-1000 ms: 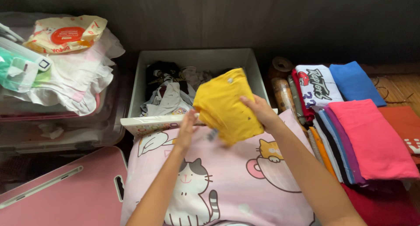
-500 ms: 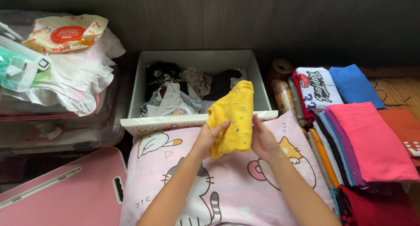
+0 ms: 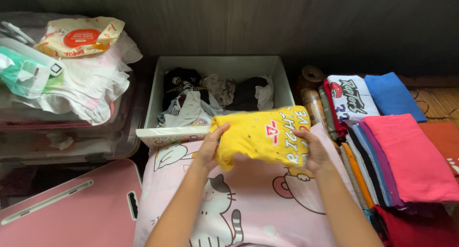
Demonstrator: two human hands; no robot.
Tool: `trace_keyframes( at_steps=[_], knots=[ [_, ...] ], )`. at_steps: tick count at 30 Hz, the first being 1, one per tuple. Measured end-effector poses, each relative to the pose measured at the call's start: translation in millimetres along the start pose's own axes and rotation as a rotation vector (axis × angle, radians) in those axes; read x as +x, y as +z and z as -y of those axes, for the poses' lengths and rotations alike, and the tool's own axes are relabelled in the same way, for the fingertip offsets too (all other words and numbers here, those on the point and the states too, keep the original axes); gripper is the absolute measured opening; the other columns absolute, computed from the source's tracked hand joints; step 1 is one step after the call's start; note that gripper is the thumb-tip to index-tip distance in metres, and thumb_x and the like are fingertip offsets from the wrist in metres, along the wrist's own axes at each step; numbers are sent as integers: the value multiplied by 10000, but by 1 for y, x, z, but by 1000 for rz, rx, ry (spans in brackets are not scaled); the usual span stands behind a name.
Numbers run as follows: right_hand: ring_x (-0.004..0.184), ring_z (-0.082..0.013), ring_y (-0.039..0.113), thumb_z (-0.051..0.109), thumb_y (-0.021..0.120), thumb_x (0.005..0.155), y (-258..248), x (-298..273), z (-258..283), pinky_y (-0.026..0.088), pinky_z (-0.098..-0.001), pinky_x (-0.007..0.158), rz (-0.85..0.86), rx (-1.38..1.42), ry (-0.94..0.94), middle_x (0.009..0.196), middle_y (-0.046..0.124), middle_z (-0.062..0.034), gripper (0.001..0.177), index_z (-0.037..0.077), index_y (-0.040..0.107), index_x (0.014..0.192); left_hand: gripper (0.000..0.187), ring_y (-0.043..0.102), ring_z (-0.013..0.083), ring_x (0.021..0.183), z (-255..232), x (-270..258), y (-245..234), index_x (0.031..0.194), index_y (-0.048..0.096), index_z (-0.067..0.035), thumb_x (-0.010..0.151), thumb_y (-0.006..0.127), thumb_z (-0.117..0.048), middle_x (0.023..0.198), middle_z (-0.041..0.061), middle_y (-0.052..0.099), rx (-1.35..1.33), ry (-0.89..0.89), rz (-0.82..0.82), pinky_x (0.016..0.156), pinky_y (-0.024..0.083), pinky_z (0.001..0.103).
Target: The person takes several garments from a drawer and folds them by hand one by one, placing each folded item onto a stack to the right.
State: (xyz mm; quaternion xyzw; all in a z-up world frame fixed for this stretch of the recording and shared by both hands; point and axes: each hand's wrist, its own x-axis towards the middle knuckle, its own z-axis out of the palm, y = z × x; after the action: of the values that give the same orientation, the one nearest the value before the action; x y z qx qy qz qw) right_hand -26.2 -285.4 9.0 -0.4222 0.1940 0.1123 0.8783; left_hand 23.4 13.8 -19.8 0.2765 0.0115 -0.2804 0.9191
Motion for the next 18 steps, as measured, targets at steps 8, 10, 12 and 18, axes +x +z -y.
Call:
trace_keyframes(
  at_steps=[8, 10, 12, 18],
  knots=[
    [997, -230, 717, 103, 721, 804, -56, -17, 40, 594, -397, 812, 93, -562, 31, 1245, 682, -169, 683, 2, 476, 1434, 469, 691, 169, 858, -6, -38, -23, 1240, 667, -16, 835, 788, -220, 1031, 75, 741, 905, -229, -181, 706, 559, 323],
    [1120, -268, 703, 175, 759, 812, -52, -22, 30, 590, -413, 940, -171, -1472, -164, 1336, 647, -183, 823, 78, 385, 1539, 469, 712, 170, 865, 9, -48, -45, 1229, 648, -6, 821, 800, -178, 1038, 76, 748, 975, -239, -203, 724, 577, 324],
    [1193, -253, 644, 203, 826, 723, -34, -40, 15, 531, -397, 996, -4, -1453, -266, 1388, 597, -164, 972, 95, 328, 1551, 473, 733, 172, 872, 13, -50, -54, 1219, 628, 5, 806, 812, -136, 1046, 77, 755, 1047, -248, -223, 742, 595, 326],
    [1321, -310, 532, 313, 785, 803, 29, -52, -92, 420, -402, 1087, 408, -1539, -776, 1452, 537, -193, 885, 11, 355, 1514, 479, 654, 157, 1175, -4, -41, -5, 1361, 526, -116, 916, 598, -275, 1293, 39, 665, 430, -120, -22, 937, 575, 352]
  ],
)
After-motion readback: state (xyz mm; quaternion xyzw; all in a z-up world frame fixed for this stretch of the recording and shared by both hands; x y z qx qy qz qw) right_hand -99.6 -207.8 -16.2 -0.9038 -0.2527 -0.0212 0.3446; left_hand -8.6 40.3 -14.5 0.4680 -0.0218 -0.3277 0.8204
